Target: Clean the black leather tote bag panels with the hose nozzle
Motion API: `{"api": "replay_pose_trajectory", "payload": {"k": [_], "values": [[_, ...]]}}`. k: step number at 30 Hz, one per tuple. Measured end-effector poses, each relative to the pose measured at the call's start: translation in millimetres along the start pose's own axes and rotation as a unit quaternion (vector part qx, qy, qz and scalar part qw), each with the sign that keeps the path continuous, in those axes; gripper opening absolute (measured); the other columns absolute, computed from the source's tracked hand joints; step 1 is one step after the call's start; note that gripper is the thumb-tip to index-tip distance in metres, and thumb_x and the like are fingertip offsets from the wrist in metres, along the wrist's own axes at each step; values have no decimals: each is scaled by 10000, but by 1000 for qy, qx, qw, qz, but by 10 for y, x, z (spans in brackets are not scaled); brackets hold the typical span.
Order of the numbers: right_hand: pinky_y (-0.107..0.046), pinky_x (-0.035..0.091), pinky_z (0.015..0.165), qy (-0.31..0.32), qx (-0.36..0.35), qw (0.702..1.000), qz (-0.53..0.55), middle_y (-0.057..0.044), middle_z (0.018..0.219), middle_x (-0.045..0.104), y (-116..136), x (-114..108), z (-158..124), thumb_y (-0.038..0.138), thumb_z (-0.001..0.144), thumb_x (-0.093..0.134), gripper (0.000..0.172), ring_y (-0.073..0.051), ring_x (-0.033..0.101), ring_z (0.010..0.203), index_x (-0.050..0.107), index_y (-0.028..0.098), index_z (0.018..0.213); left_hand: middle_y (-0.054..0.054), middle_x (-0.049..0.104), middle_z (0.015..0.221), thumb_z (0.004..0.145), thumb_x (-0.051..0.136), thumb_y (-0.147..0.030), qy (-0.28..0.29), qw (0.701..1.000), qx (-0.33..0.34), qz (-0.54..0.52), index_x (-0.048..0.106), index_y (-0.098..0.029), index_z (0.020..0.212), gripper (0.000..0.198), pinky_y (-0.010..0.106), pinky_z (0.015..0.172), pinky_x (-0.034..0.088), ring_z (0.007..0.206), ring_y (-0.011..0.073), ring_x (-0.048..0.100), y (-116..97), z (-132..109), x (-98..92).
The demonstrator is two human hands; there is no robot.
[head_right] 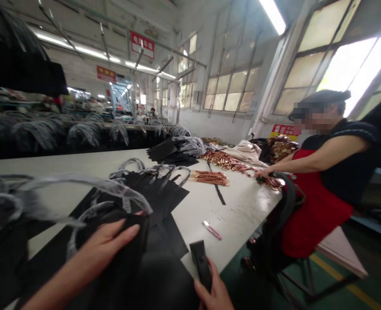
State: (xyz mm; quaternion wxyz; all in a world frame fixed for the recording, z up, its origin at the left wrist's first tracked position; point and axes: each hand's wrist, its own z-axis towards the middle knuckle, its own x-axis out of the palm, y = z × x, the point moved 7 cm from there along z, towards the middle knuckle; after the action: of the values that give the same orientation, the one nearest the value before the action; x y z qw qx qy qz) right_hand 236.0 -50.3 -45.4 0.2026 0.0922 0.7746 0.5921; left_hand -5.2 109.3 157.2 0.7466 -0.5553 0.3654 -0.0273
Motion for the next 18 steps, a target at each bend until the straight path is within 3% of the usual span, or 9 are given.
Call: {"api": "replay_pose_trajectory", "payload": {"k": [3, 5, 7, 9, 12, 18], "values": [[-237, 435, 392, -23, 11, 999, -20, 82, 468, 554, 81, -21, -24, 565, 796, 574, 855, -160, 560, 400, 224, 123, 1439, 95, 580, 1321, 978, 326, -374, 92, 987, 22, 128, 671, -184, 1070, 405, 420, 1092, 359, 1338, 257, 409, 298, 11, 677], [-243, 436, 395, -50, 13, 998, -39, 93, 431, 531, 181, -104, -34, 545, 798, 578, 796, -159, 543, 383, 286, 129, 1410, 141, 466, 1426, 942, 424, -333, 103, 963, 18, 247, 632, -174, 1176, 351, 494, 1095, 334, 1362, 296, 365, 594, -132, 1055], [-247, 440, 406, -66, 24, 996, -52, 86, 423, 548, 300, -217, -41, 534, 800, 579, 765, -158, 541, 382, 316, 133, 1396, 157, 374, 1485, 875, 549, -308, 98, 938, 40, 332, 552, -208, 1298, 435, 565, 1091, 305, 1381, 335, 313, 812, -319, 1315], [-236, 430, 401, -61, 39, 995, -63, 85, 411, 549, 441, -307, -53, 523, 795, 589, 769, -152, 534, 374, 317, 135, 1401, 143, 327, 1513, 848, 585, -287, 72, 921, 84, 374, 460, -249, 1380, 548, 590, 1093, 288, 1402, 340, 258, 906, -474, 1440], [-206, 409, 372, 8, 67, 994, -89, 90, 397, 530, 657, -292, -87, 501, 790, 604, 762, -136, 519, 360, 331, 142, 1403, 129, 330, 1516, 873, 546, -279, 23, 911, 124, 392, 412, -257, 1407, 551, 574, 1100, 298, 1410, 319, 251, 909, -581, 1453], [-159, 424, 357, 216, 138, 962, -90, 84, 441, 539, 858, 123, -204, 416, 811, 609, 551, -98, 521, 368, 485, 172, 1290, 142, 450, 1427, 881, 517, -243, -16, 913, 122, 390, 497, -232, 1336, 456, 559, 1093, 316, 1360, 312, 355, 863, -592, 1433]]}}
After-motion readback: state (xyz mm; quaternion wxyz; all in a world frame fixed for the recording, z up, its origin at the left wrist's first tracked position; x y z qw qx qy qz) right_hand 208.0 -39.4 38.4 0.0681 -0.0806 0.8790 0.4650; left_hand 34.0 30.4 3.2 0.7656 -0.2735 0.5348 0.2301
